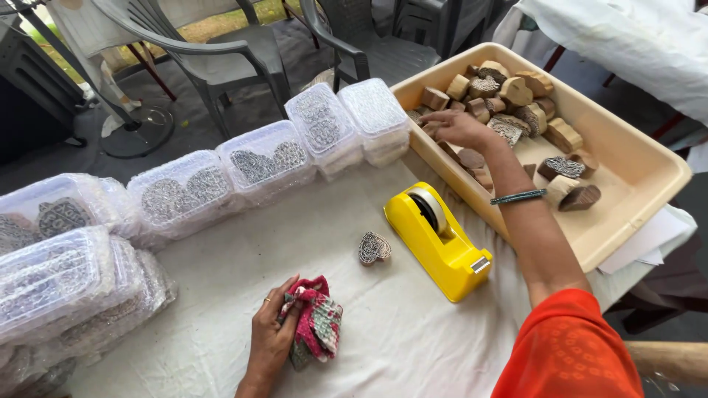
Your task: The person wraps a small plastic container with bubble wrap and secures it with tape. They then wipe a wooden stamp with a cloth, place it into a plastic container, and wrap the container with bubble wrap. The wrapped items are placed into a cardboard box.
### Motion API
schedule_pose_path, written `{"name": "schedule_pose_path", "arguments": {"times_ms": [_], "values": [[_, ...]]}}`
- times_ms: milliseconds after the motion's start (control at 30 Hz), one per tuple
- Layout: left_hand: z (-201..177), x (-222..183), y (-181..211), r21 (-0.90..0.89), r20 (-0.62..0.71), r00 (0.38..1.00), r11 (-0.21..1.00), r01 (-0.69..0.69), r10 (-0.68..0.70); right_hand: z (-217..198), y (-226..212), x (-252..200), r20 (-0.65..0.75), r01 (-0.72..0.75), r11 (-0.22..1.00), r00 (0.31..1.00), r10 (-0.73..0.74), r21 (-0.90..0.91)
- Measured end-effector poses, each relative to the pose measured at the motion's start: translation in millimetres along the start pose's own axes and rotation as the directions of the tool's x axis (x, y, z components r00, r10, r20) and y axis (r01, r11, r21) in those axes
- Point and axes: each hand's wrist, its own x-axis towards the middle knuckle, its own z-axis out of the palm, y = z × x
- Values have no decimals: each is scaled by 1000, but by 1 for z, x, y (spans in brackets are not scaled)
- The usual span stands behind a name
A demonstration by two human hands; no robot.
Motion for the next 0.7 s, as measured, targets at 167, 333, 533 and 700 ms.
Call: {"name": "schedule_pose_path", "arguments": {"times_ms": [167, 333, 533, 700], "values": [[-4, 1, 10, 7, 18, 996, 997, 82, -82, -1, 11, -3, 290, -18, 1000, 957, 22, -15], [-6, 4, 0, -15, 41, 999, 1000, 5, -5, -38, 49, -33, 86, -92, 984, 993, 79, 155], [-5, 1, -2, -1, 43, 999, 1000, 7, -7, -55, -21, -92, 91, -66, 772, 996, 10, 632], [-4, -4, 8, 54, -6, 999, 997, -52, 53, -4, -71, -140, 121, -73, 834, 993, 8, 547]]}}
